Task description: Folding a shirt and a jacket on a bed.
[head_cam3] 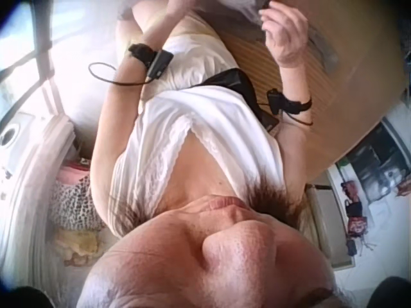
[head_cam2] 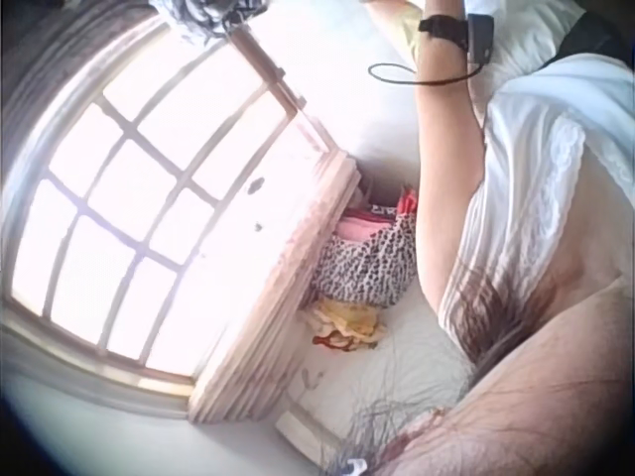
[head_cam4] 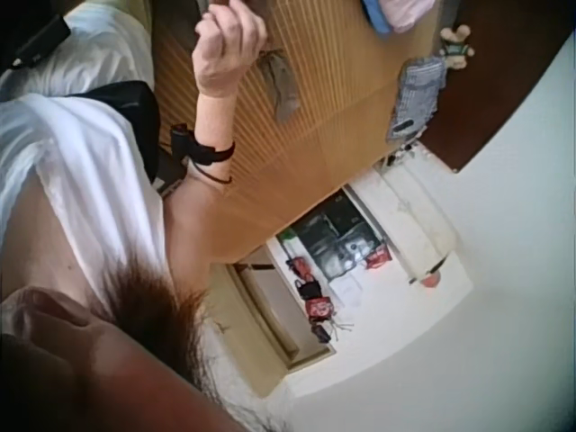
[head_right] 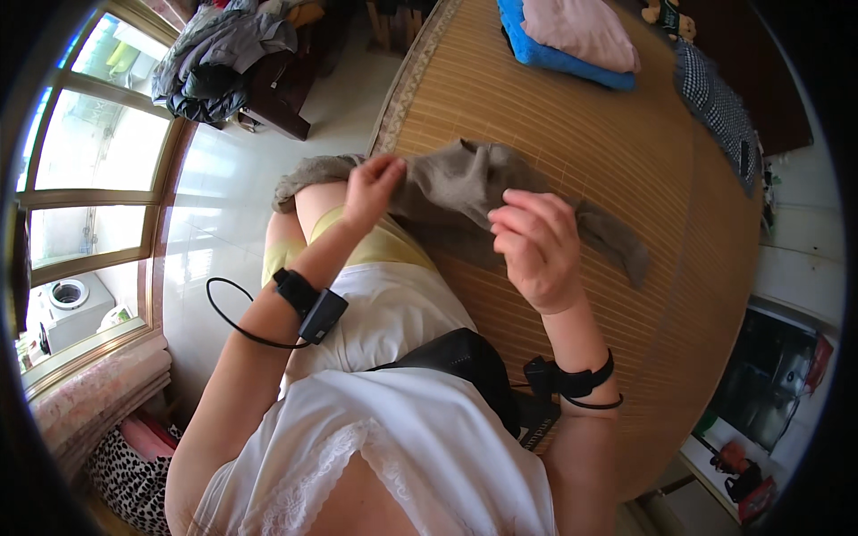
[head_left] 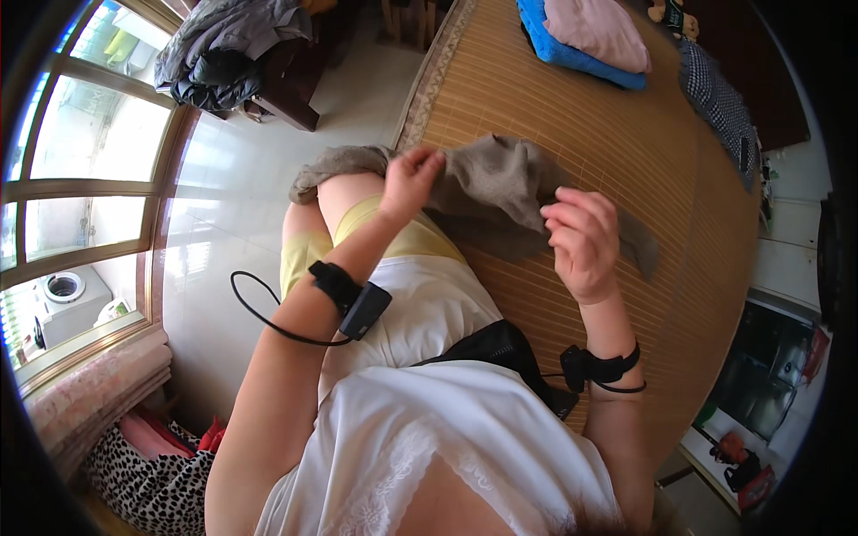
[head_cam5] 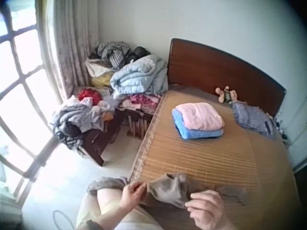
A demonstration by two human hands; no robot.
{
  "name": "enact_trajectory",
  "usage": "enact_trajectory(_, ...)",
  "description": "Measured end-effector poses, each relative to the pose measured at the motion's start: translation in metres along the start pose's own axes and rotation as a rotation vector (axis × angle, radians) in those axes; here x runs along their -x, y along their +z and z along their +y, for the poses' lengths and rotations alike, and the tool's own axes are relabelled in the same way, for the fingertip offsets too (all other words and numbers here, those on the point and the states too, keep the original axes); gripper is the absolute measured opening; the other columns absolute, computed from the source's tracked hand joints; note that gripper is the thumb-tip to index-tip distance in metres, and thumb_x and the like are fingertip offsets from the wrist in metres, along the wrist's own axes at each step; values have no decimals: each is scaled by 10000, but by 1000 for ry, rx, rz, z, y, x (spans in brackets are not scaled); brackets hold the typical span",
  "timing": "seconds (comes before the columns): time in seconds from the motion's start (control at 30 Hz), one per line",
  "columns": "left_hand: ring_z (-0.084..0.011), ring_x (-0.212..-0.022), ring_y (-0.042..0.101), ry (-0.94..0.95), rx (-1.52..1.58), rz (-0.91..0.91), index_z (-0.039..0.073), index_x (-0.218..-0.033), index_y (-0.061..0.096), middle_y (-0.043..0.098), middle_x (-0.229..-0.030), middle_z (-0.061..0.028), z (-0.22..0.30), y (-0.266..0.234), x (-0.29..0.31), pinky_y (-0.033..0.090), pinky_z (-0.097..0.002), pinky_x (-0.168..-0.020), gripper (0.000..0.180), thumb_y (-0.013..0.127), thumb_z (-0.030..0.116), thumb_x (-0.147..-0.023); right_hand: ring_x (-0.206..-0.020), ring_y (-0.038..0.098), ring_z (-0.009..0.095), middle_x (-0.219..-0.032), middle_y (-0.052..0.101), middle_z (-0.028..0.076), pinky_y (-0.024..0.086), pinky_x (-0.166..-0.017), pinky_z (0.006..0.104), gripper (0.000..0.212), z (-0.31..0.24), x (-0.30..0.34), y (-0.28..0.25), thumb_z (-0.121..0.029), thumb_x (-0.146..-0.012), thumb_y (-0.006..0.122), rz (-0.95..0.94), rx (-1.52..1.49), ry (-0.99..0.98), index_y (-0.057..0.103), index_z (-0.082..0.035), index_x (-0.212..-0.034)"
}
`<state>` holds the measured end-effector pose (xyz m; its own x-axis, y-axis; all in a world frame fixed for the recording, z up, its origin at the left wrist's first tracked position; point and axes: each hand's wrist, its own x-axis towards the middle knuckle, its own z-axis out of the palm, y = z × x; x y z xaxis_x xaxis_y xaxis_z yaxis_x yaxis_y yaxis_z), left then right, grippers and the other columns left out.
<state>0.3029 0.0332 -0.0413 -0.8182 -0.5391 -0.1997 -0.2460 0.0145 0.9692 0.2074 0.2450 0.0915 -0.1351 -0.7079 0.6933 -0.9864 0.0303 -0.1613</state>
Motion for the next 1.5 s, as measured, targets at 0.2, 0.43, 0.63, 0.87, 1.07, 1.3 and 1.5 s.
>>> enact_trajectory(0.2, -224, -808, 546, 530, -89, 23, 27, -831, 556, 563, -857, -87, 34, -52, 14, 435, -297, -730, 111, 572, 9, -723, -826, 541, 213, -952, 547, 68, 438, -690, 298, 351, -10, 25, 47, -41, -716, 632, -175, -352, 648, 471, -44, -1028)
enact_trajectory(0.43, -223, -772, 531, 582, -329, 17, 36, -776, 524, 513, -824, -85, 31, -67, 36, 442, -295, -678, 167, 488, -78, -659, -691, 528, 226, -744, 549, 53, 442, -597, 324, 283, -5, 13, 83, -50, -645, 649, -557, -322, 661, 527, -103, -895)
enact_trajectory(0.63, -242, -683, 535, 337, -153, 479, 40, -778, 560, 520, -798, -94, 0, -97, 30, 448, -300, -622, 180, 479, -70, -660, -816, 544, 232, -739, 551, 61, 413, -763, 335, 131, -66, -24, 49, -98, -667, 631, -517, -524, -31, 547, -89, -766)
enact_trajectory(0.87, -295, -842, 553, 85, -577, 337, 78, -835, 649, 562, -852, -140, -21, -116, 55, 441, -358, -749, 206, 510, 185, -728, -702, 579, 247, -772, 590, 115, 462, -630, 305, 77, -66, -17, 77, -66, -767, 569, -627, -772, 477, 570, -18, -827)
enact_trajectory(1.07, -303, -884, 546, 141, -846, 252, 54, -901, 573, 556, -896, -130, 15, -83, 59, 434, -385, -774, 259, 575, 260, -744, -699, 574, 292, -782, 583, 124, 452, -610, 356, 104, -53, -11, 118, -86, -756, 578, -605, -524, 470, 529, -21, -821)
enact_trajectory(1.3, -287, -902, 568, -101, 967, 211, -33, -1001, 518, 581, -984, -166, 0, -124, 56, 434, -430, -855, 253, 432, 168, -873, -893, 546, 284, -948, 552, 74, 465, -730, 376, 191, -46, -10, 134, -112, -694, 629, -870, -242, 267, 566, -62, -867)
enact_trajectory(1.5, -274, -952, 554, -440, 1208, 338, -48, -1064, 478, 556, -1047, -158, -40, -138, 60, 443, -381, -857, 297, 411, 180, -886, -888, 543, 222, -864, 557, 38, 438, -766, 349, 153, -58, -50, 99, -68, -679, 619, -413, -280, -171, 549, -75, -815)
